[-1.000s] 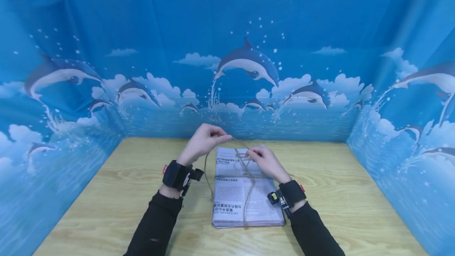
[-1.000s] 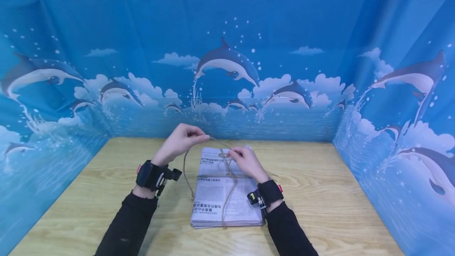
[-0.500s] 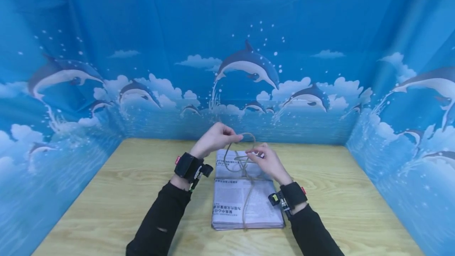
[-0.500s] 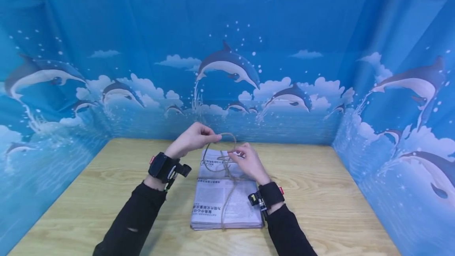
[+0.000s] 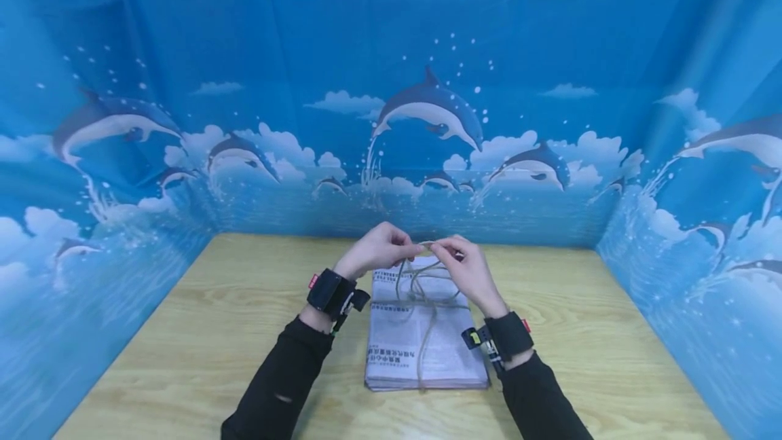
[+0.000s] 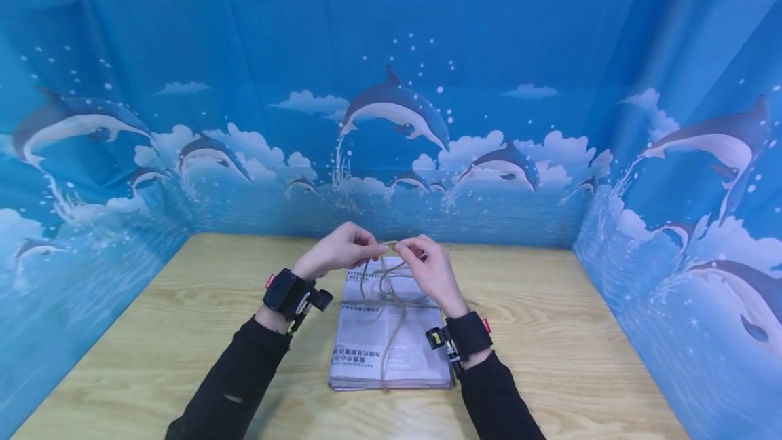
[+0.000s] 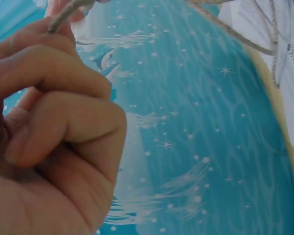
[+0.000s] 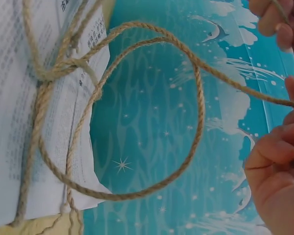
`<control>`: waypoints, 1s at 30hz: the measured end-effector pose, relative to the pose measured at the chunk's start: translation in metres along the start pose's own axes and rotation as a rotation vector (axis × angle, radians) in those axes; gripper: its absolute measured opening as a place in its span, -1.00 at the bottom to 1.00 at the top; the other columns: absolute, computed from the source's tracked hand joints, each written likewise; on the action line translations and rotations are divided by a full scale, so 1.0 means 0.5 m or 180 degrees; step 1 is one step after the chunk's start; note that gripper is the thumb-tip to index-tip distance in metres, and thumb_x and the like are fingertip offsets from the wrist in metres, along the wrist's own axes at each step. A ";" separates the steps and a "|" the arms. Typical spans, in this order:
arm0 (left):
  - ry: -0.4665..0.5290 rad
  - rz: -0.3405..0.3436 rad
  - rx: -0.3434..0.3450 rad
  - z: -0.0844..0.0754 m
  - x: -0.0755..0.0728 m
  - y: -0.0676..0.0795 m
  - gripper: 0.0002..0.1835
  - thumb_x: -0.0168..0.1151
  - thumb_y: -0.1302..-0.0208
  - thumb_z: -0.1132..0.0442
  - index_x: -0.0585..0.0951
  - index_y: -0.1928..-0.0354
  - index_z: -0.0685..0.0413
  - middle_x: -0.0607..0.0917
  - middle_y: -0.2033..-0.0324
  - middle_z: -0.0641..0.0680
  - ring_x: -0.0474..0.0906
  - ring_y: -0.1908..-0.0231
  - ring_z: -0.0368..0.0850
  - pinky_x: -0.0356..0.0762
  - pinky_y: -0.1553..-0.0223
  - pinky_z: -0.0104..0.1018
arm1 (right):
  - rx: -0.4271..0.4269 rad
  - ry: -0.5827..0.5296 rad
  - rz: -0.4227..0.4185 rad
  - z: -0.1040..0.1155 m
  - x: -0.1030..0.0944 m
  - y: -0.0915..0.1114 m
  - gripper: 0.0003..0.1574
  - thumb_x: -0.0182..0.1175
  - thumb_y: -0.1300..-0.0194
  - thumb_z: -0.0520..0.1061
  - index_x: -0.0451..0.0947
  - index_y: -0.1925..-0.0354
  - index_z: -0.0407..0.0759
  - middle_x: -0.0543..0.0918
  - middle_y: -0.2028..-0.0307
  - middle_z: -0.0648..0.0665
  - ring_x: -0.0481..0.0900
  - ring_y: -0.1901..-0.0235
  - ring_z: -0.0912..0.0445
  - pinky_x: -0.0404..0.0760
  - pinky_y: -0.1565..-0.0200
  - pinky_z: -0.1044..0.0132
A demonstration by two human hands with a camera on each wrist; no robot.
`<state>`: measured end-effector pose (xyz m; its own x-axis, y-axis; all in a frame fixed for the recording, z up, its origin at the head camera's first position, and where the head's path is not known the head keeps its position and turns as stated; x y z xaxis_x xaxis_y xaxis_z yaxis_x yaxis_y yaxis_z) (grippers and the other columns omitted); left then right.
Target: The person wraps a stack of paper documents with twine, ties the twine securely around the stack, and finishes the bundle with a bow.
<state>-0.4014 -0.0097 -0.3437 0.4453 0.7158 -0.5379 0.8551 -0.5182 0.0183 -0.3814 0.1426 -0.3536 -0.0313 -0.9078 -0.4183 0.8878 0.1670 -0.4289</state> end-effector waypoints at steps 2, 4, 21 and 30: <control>0.0034 -0.0041 -0.0028 0.012 -0.001 0.000 -0.60 0.14 -0.40 -0.07 0.66 0.50 0.02 0.39 0.73 -0.08 0.24 0.70 -0.19 0.23 0.58 -0.34 | 0.0004 0.0020 -0.0055 0.021 -0.009 0.004 -0.76 0.14 -0.43 -0.17 0.68 0.08 -0.26 0.50 0.38 -0.12 0.38 0.42 0.15 0.38 0.35 0.34; 0.0120 -0.0126 -0.0034 0.029 -0.006 -0.001 -0.60 0.09 -0.43 -0.09 0.69 0.41 0.01 0.41 0.71 -0.05 0.24 0.70 -0.18 0.23 0.58 -0.35 | -0.0009 0.0040 -0.0091 0.036 -0.016 0.006 -0.76 0.13 -0.42 -0.21 0.67 0.11 -0.33 0.49 0.39 -0.14 0.38 0.39 0.16 0.38 0.31 0.34; -0.0576 -0.0258 0.0225 0.171 0.047 -0.038 -0.66 0.29 -0.28 0.27 0.63 -0.10 0.10 0.64 0.35 0.06 0.51 0.39 -0.14 0.49 0.42 -0.29 | 0.0350 -0.0457 0.0096 -0.073 -0.005 -0.011 -0.62 0.09 -0.47 0.04 0.63 -0.09 -0.08 0.66 0.26 -0.21 0.48 0.47 0.06 0.36 0.47 0.34; -0.0533 -0.0643 0.0374 0.172 0.034 -0.019 -0.91 0.23 -0.34 0.23 0.65 0.21 0.06 0.63 0.25 0.04 0.52 0.34 -0.13 0.50 0.31 -0.31 | 0.0369 -0.0444 0.0141 -0.071 -0.005 -0.008 -0.59 0.12 -0.45 0.07 0.62 -0.12 -0.09 0.53 0.42 -0.17 0.27 0.66 0.21 0.31 0.56 0.35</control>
Point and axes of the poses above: each hand's wrist, its own y-axis away from the middle knuckle, its own x-axis out of the palm, z = x × y, the point moved 9 cm from there along -y, towards the middle knuckle
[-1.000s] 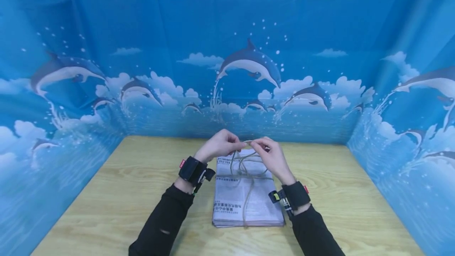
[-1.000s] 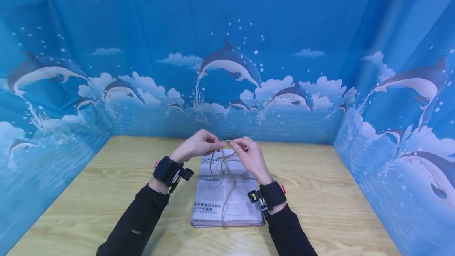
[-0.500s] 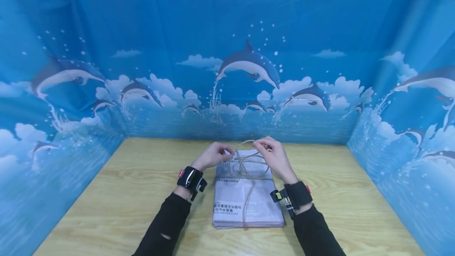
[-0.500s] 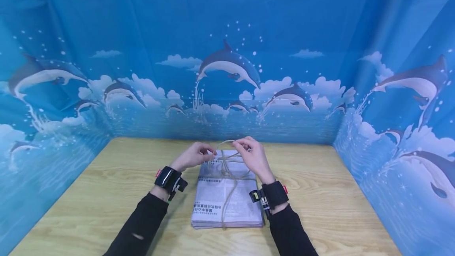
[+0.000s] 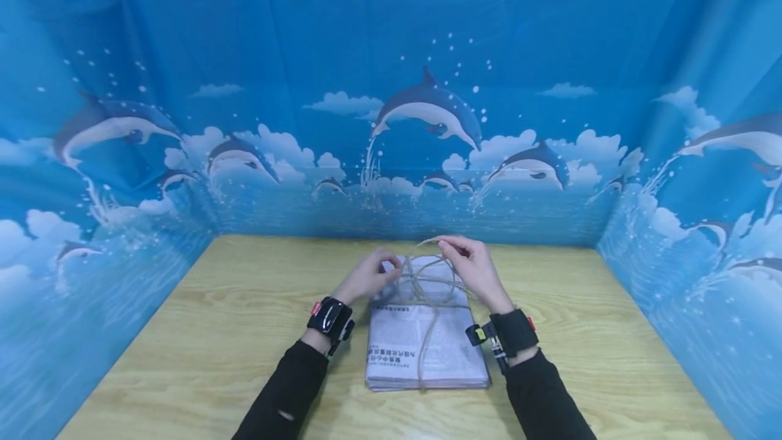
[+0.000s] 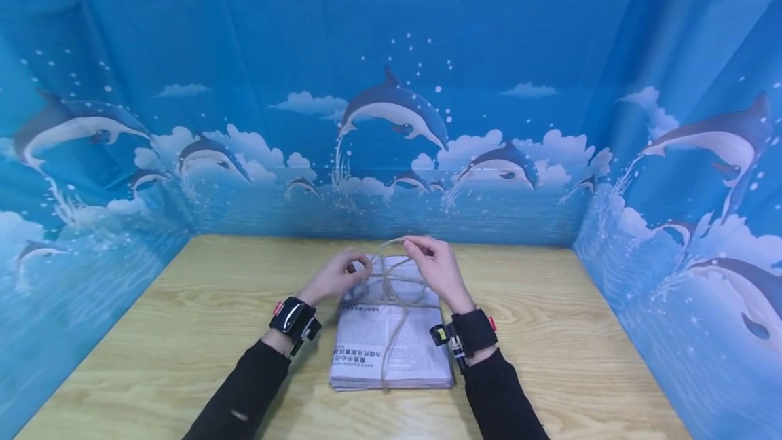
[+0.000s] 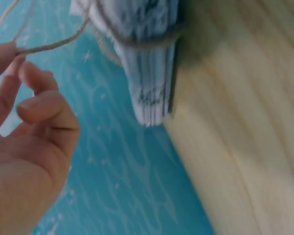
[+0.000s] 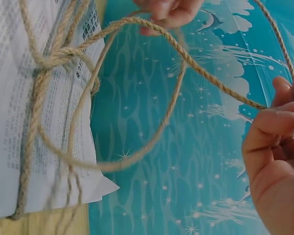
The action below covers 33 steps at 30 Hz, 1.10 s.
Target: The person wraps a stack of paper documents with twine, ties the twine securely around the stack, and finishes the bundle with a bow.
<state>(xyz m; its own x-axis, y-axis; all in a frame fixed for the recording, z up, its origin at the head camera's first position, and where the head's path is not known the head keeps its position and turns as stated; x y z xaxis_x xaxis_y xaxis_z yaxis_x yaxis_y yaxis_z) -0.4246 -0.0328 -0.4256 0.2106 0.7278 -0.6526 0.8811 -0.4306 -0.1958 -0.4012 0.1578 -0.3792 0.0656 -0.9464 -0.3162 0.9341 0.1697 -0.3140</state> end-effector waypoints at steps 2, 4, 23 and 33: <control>0.0125 -0.0140 -0.0066 -0.001 -0.025 0.008 -0.91 0.21 -0.35 0.20 0.62 0.19 0.03 0.64 0.25 0.04 0.56 0.32 -0.07 0.51 0.29 -0.30 | -0.0027 -0.0011 -0.0011 0.000 -0.001 0.000 -0.58 0.13 -0.44 0.07 0.62 -0.11 -0.10 0.50 0.42 -0.16 0.24 0.66 0.20 0.30 0.56 0.35; 0.0322 -0.0232 -0.0076 -0.005 -0.050 0.015 -0.87 0.18 -0.38 0.21 0.61 0.10 0.04 0.67 0.34 0.06 0.58 0.35 0.02 0.50 0.35 -0.30 | -0.0065 -0.0002 -0.0031 0.004 -0.002 0.001 -0.59 0.14 -0.44 0.06 0.63 -0.10 -0.11 0.45 0.45 -0.15 0.23 0.65 0.20 0.29 0.55 0.34; 0.3300 0.0221 -0.0724 0.019 -0.094 0.065 -0.81 0.15 -0.41 0.22 0.66 0.14 0.18 0.59 0.61 -0.07 0.34 0.75 -0.39 0.25 0.74 -0.58 | -0.0109 0.0383 0.0274 0.005 0.028 0.003 -0.73 0.20 -0.38 0.05 0.70 0.07 -0.02 0.66 0.31 -0.05 0.45 0.42 0.09 0.40 0.38 0.30; 0.0937 -0.0207 0.0506 -0.059 -0.166 0.082 -0.79 0.29 -0.30 0.28 0.71 0.07 0.21 0.71 0.31 0.02 0.62 0.43 -0.12 0.56 0.45 -0.36 | 0.0000 0.0260 0.0175 -0.008 0.020 -0.002 -0.74 0.23 -0.36 0.08 0.67 0.13 -0.03 0.61 0.40 -0.11 0.45 0.58 0.10 0.49 0.49 0.29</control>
Point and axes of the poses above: each hand's wrist, its own y-axis away from the middle knuckle, its own x-axis out of the palm, z = x × y, the point moved 9 cm from there along -y, towards the middle knuckle
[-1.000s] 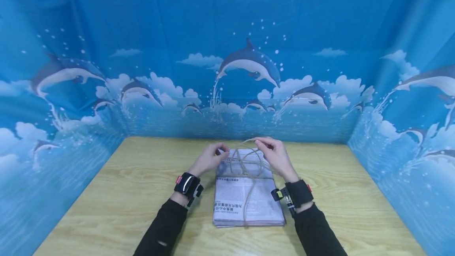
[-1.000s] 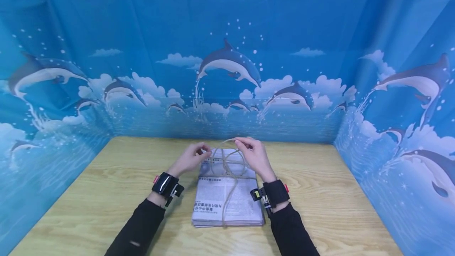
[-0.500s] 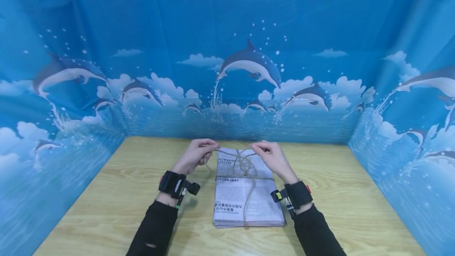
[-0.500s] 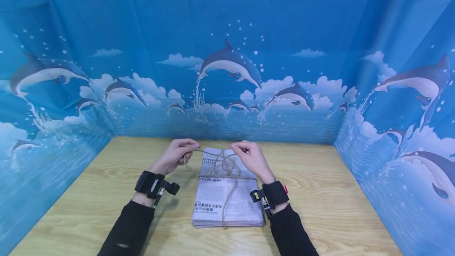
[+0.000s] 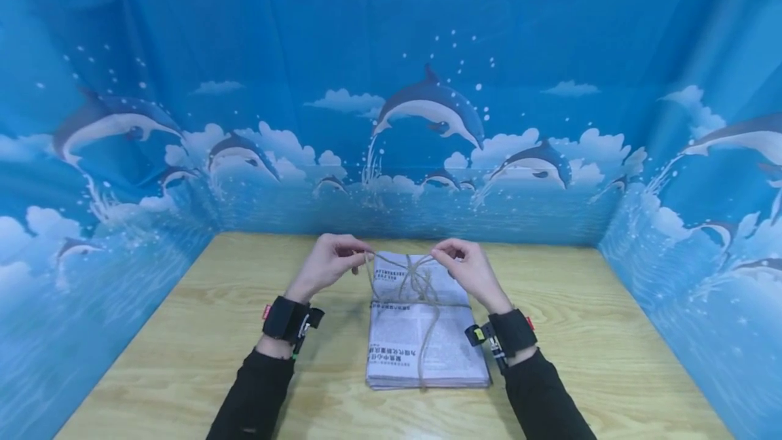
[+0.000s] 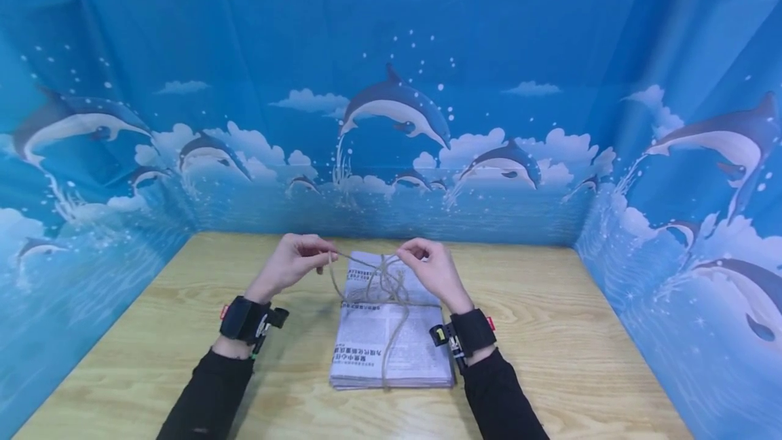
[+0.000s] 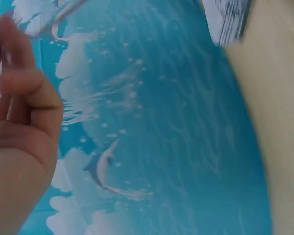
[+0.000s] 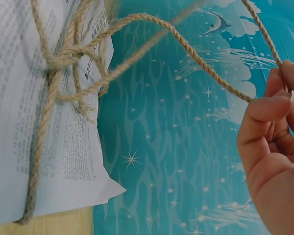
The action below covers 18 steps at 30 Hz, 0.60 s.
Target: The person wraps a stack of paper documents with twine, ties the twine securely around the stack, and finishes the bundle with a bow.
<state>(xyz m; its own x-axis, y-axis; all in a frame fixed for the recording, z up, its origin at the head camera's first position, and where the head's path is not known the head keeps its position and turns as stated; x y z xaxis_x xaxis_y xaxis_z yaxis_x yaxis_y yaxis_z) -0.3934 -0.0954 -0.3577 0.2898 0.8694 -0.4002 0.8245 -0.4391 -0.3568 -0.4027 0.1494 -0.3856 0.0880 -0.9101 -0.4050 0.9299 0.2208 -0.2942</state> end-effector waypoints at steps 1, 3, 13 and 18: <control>-0.0125 -0.0028 0.0056 -0.009 -0.003 0.001 -0.81 0.30 -0.30 0.27 0.73 0.10 0.18 0.70 0.27 0.03 0.62 0.43 -0.07 0.56 0.45 -0.35 | -0.0008 0.0003 -0.0008 -0.001 0.000 -0.001 -0.74 0.23 -0.36 0.07 0.67 0.13 -0.03 0.60 0.40 -0.11 0.45 0.57 0.10 0.49 0.49 0.29; -0.0060 -0.0005 0.0158 -0.023 -0.004 0.002 -0.82 0.27 -0.32 0.28 0.73 0.11 0.19 0.68 0.21 0.08 0.60 0.42 0.02 0.53 0.47 -0.34 | -0.0029 0.0008 -0.0025 0.000 -0.001 -0.001 -0.74 0.23 -0.36 0.06 0.67 0.13 -0.05 0.60 0.40 -0.10 0.45 0.55 0.10 0.49 0.48 0.30; -0.0172 0.0382 0.0195 -0.042 0.060 -0.006 -0.78 0.18 -0.40 0.18 0.72 0.05 0.05 0.67 0.44 0.08 0.52 0.59 0.03 0.45 0.57 -0.34 | -0.0043 0.0059 -0.0059 -0.001 0.002 -0.003 -0.79 0.23 -0.36 0.03 0.68 0.15 -0.03 0.63 0.38 -0.18 0.46 0.55 0.10 0.49 0.49 0.30; -0.0943 0.0466 0.0305 -0.049 0.129 -0.020 -0.82 0.26 -0.34 0.20 0.74 0.08 0.00 0.73 0.46 -0.02 0.48 0.74 -0.16 0.47 0.68 -0.38 | -0.0078 0.0072 -0.0027 0.001 0.005 -0.003 -0.75 0.22 -0.38 0.00 0.68 0.10 -0.09 0.64 0.40 -0.09 0.46 0.59 0.11 0.50 0.50 0.30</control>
Point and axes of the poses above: each hand's wrist, its own y-axis away from the middle knuckle, its own x-axis out of the palm, z = x × y, the point moved 9 cm from there along -y, towards the middle knuckle
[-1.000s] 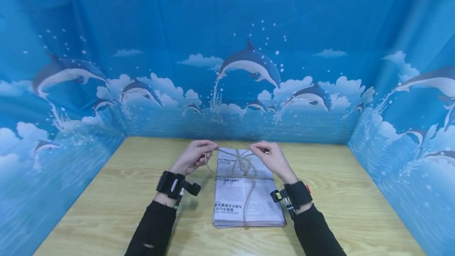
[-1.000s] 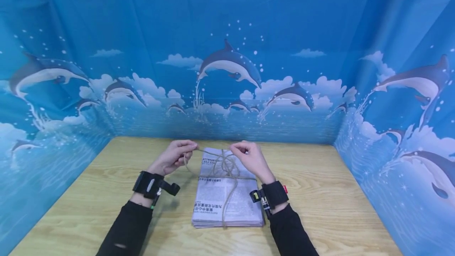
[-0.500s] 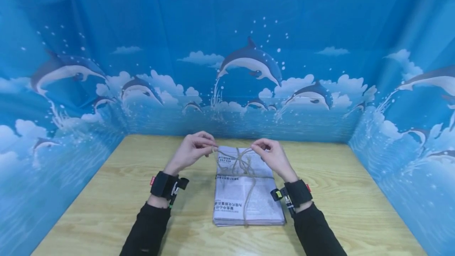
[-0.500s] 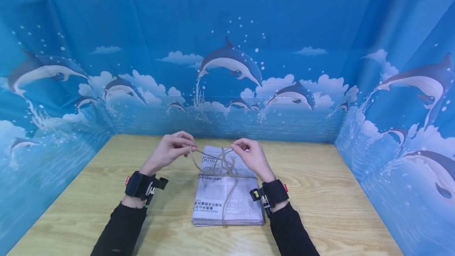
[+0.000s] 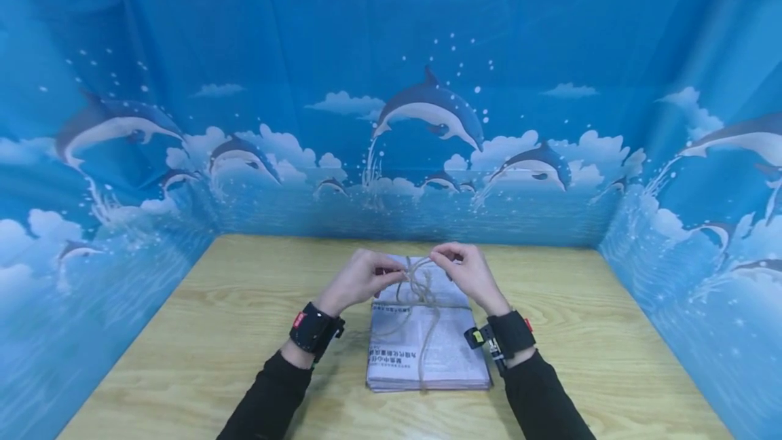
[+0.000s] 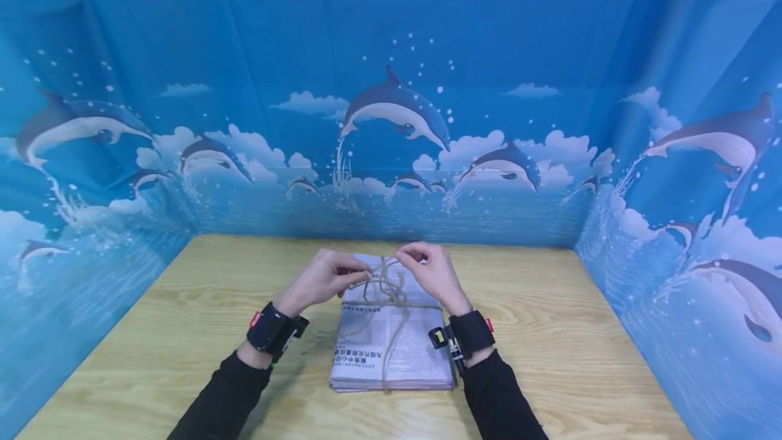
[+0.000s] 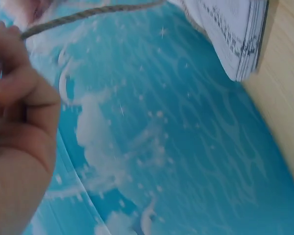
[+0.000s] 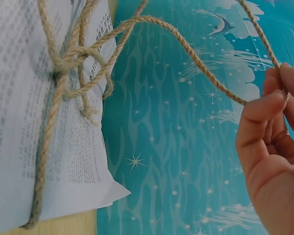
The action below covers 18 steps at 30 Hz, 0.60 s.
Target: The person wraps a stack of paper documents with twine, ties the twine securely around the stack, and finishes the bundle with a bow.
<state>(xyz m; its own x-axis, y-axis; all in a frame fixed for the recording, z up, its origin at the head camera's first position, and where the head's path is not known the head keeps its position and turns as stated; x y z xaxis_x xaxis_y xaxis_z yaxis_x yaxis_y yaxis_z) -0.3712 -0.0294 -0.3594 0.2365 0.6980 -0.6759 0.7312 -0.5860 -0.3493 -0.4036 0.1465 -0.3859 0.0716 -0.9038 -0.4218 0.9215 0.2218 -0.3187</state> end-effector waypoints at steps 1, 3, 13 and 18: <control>-0.0096 0.0004 -0.0009 -0.004 0.012 -0.006 -0.83 0.27 -0.33 0.20 0.73 0.10 0.01 0.72 0.51 -0.03 0.47 0.76 -0.20 0.47 0.69 -0.39 | 0.0011 -0.0015 0.0007 0.000 0.000 0.000 -0.74 0.21 -0.39 0.00 0.68 0.08 -0.10 0.64 0.41 -0.08 0.47 0.60 0.09 0.51 0.50 0.30; -0.0220 0.0043 -0.0061 -0.013 0.036 -0.017 -0.88 0.28 -0.32 0.21 0.68 0.15 0.03 0.67 0.60 -0.07 0.46 0.77 -0.27 0.47 0.70 -0.41 | 0.0050 -0.0078 0.0033 -0.002 0.000 0.001 -0.70 0.18 -0.41 0.01 0.67 0.05 -0.12 0.66 0.40 -0.08 0.49 0.59 0.04 0.53 0.48 0.25; -0.0261 0.0222 -0.0506 -0.020 0.149 -0.052 -0.88 0.26 -0.33 0.28 0.53 0.36 0.02 0.64 0.72 -0.01 0.58 0.74 -0.18 0.41 0.74 -0.46 | 0.0117 -0.0351 0.0198 -0.003 0.000 -0.003 -0.69 0.13 -0.45 -0.09 0.52 0.00 -0.30 0.71 0.21 -0.35 0.64 0.41 -0.03 0.60 0.39 0.29; -0.0599 -0.0082 -0.0240 -0.031 0.165 -0.059 -0.89 0.32 -0.26 0.27 0.61 0.42 0.02 0.67 0.60 -0.12 0.51 0.63 -0.44 0.43 0.58 -0.58 | 0.0141 -0.0353 0.0239 -0.006 -0.001 -0.004 -0.72 0.11 -0.45 -0.18 0.51 0.00 -0.37 0.72 0.18 -0.35 0.68 0.35 -0.03 0.63 0.30 0.27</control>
<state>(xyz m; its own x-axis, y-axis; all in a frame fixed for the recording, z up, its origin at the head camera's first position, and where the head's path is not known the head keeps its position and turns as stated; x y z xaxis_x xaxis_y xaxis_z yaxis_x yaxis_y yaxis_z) -0.3634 0.0517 -0.3949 0.0985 0.6189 -0.7793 0.7829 -0.5316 -0.3232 -0.4065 0.1475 -0.3877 0.1804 -0.9207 -0.3460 0.9278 0.2761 -0.2510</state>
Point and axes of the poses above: each hand's wrist, its own y-axis away from the middle knuckle, its own x-axis out of the palm, z = x × y, the point moved 9 cm from there along -y, towards the middle knuckle
